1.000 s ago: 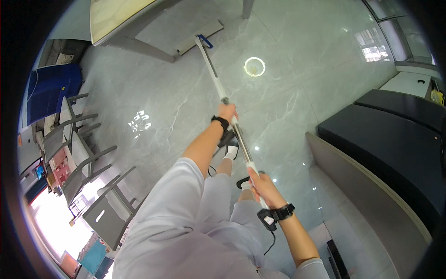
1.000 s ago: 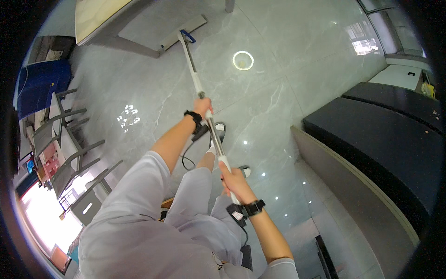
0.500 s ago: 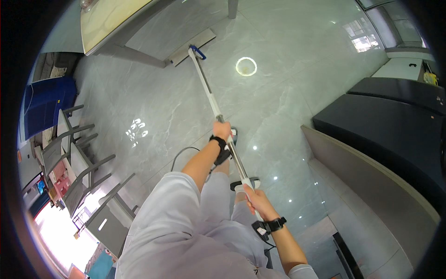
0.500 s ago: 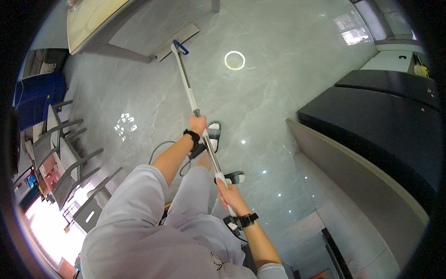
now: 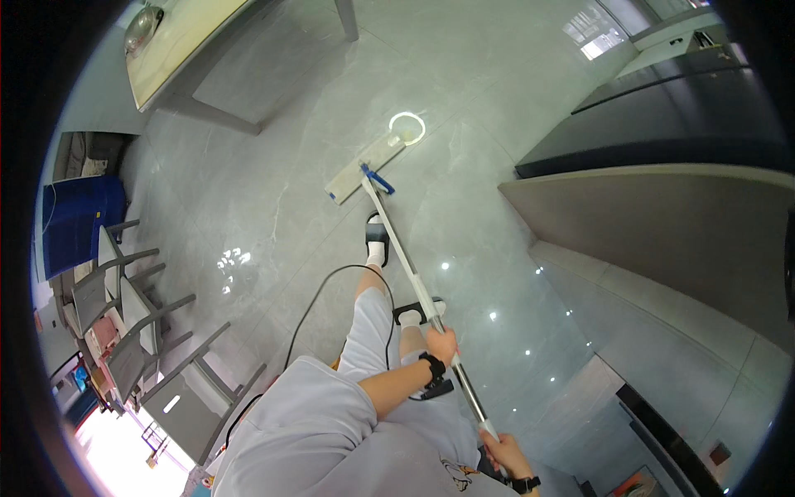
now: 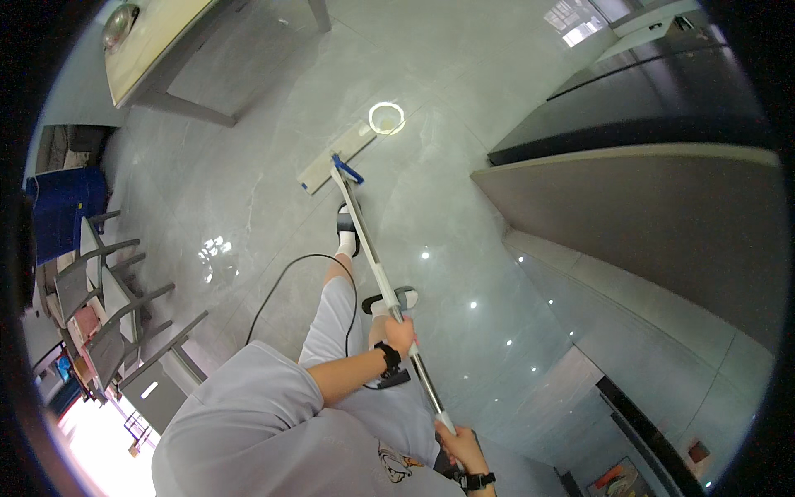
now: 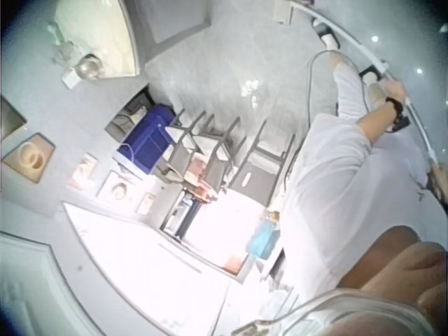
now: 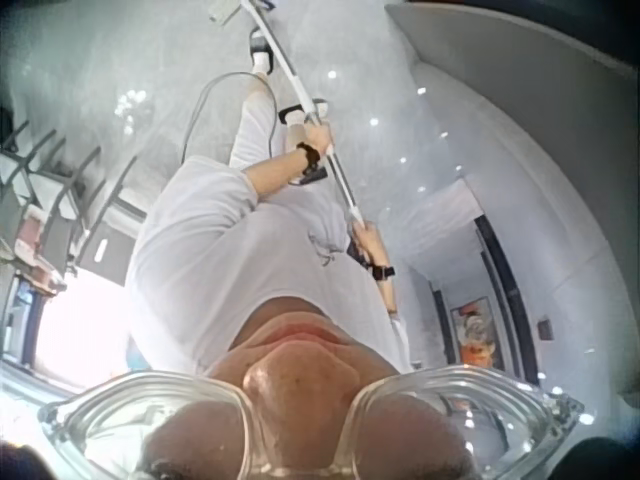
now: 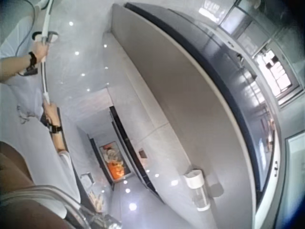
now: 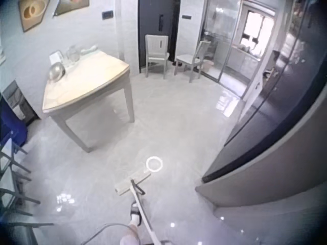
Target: Mop the floor of the bathroom and living area using a flat mop.
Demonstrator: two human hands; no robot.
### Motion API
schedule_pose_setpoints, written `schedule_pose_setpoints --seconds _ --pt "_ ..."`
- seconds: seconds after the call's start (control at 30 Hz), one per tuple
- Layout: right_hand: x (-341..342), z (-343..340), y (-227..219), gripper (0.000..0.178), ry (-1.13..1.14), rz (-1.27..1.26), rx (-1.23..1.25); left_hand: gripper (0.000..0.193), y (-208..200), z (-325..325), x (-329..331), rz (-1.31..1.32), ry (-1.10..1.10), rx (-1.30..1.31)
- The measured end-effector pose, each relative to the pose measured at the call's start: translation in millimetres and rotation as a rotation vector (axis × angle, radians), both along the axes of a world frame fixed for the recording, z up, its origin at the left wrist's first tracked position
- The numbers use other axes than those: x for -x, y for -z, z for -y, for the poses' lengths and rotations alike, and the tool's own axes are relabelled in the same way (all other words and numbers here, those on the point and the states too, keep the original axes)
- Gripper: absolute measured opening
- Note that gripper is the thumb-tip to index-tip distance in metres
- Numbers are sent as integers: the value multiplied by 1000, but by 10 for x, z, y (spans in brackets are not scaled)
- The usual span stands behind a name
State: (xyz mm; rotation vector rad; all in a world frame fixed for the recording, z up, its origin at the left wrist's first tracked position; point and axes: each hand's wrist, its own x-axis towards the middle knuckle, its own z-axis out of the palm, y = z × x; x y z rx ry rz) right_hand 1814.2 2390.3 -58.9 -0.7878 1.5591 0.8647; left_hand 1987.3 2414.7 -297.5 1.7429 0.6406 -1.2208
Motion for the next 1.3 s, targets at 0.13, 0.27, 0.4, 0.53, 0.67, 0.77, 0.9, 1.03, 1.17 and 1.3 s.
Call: schedule_pose_setpoints --seconds 0.13,0.27,0.4,0.53,0.67,0.77,0.9,1.03,1.17,1.3 --pt "546 -256 -139 47 83 -46 -62 13 -101 -165 564 -13 24 -55" --pt "496 -237 -220 43 110 -18 -66 13 -97 -250 561 -70 40 -68" --pt "248 -189 -402 37 -74 69 -39 14 -263 -232 288 -163 1 5" --pt "-223 -27 -329 40 68 125 -106 14 -347 -59 -336 -68 -28 57" --pt "-901 218 223 41 44 315 -40 12 137 242 -1285 45 -34 74" --pt "-1701 514 620 40 111 443 -22 14 456 592 -2222 127 -15 56" --pt "-2763 847 1136 41 143 575 46 10 951 995 -3546 38 49 37" --pt "-3721 1085 1400 43 175 647 19 9 1201 1193 -4682 51 95 75" --pt "-3975 1250 1569 45 77 585 12 9 1357 1435 -4888 -20 74 36" --pt "-3867 1292 1527 49 211 627 18 20 1458 1468 -4717 268 53 -120"
